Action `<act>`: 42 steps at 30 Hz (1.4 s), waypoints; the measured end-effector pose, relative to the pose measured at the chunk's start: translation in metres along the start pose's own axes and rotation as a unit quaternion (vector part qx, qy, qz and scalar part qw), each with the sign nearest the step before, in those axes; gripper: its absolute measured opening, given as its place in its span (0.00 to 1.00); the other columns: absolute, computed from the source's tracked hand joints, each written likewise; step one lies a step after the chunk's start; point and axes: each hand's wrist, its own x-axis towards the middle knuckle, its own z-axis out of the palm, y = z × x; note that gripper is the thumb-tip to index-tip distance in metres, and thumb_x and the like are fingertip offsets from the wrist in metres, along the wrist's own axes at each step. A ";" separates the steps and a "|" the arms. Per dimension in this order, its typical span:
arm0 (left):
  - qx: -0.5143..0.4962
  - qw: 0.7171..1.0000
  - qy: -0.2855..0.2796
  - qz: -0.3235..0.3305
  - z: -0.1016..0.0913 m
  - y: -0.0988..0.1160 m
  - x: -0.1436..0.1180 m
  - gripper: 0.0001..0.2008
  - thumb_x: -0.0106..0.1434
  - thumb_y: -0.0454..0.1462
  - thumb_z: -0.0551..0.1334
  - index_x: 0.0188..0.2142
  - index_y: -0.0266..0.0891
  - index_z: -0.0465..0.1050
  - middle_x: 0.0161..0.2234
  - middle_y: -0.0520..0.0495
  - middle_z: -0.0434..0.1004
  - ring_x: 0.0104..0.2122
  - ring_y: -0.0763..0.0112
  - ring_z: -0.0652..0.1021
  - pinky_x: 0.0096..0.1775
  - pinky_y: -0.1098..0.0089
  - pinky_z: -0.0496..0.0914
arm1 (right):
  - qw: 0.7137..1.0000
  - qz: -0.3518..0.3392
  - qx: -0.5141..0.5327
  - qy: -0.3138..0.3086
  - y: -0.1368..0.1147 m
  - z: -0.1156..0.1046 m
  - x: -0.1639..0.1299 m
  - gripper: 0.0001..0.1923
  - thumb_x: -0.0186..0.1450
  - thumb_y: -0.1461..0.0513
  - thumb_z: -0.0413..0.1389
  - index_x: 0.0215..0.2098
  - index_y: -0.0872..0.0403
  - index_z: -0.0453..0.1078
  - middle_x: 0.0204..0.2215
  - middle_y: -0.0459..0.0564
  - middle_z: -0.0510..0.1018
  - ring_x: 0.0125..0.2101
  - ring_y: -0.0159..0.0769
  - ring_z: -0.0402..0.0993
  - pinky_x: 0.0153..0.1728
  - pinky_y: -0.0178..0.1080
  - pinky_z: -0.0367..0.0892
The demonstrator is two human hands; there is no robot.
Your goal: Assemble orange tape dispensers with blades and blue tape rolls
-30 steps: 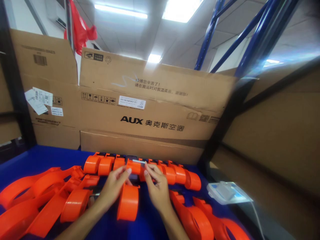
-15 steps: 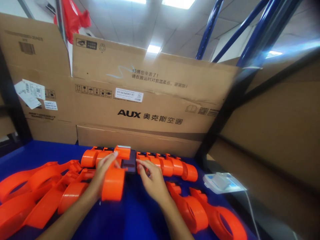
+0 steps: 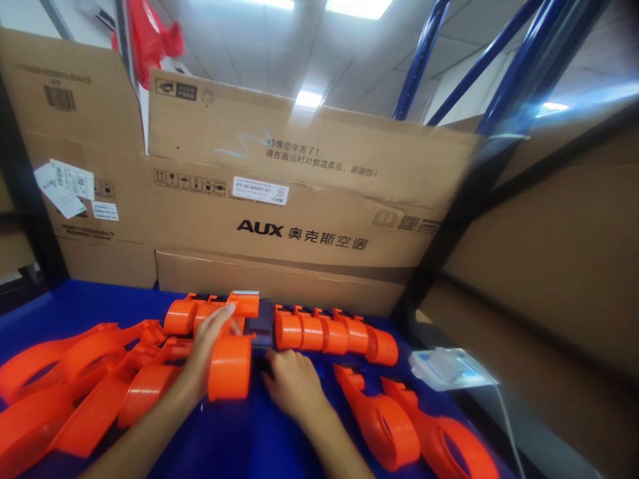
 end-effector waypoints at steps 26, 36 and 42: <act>0.093 0.982 -0.161 -0.020 0.014 -0.026 -0.015 0.17 0.55 0.43 0.70 0.43 0.40 0.75 0.28 0.51 0.77 0.27 0.68 0.76 0.29 0.72 0.69 | 0.894 -0.116 0.341 0.264 0.008 -0.024 0.000 0.21 0.68 0.61 0.55 0.59 0.47 0.72 0.34 0.50 0.74 0.34 0.38 0.73 0.39 0.41 0.71; 0.028 0.994 -0.080 -0.068 0.006 -0.017 -0.008 0.16 0.54 0.46 0.69 0.20 0.37 0.73 0.20 0.49 0.74 0.20 0.72 0.72 0.26 0.73 0.65 | 0.936 -0.021 0.345 0.068 0.027 -0.033 -0.010 0.04 0.62 0.61 0.58 0.30 0.51 0.73 0.18 0.41 0.67 0.19 0.31 0.62 0.20 0.32 0.54; 0.023 0.994 -0.073 -0.080 0.004 -0.017 -0.005 0.17 0.52 0.47 0.70 0.19 0.37 0.73 0.19 0.49 0.73 0.20 0.71 0.72 0.26 0.71 0.66 | 0.989 0.022 0.133 -0.068 0.032 -0.029 -0.022 0.21 0.43 0.58 0.72 0.35 0.48 0.76 0.25 0.45 0.77 0.26 0.39 0.71 0.23 0.34 0.55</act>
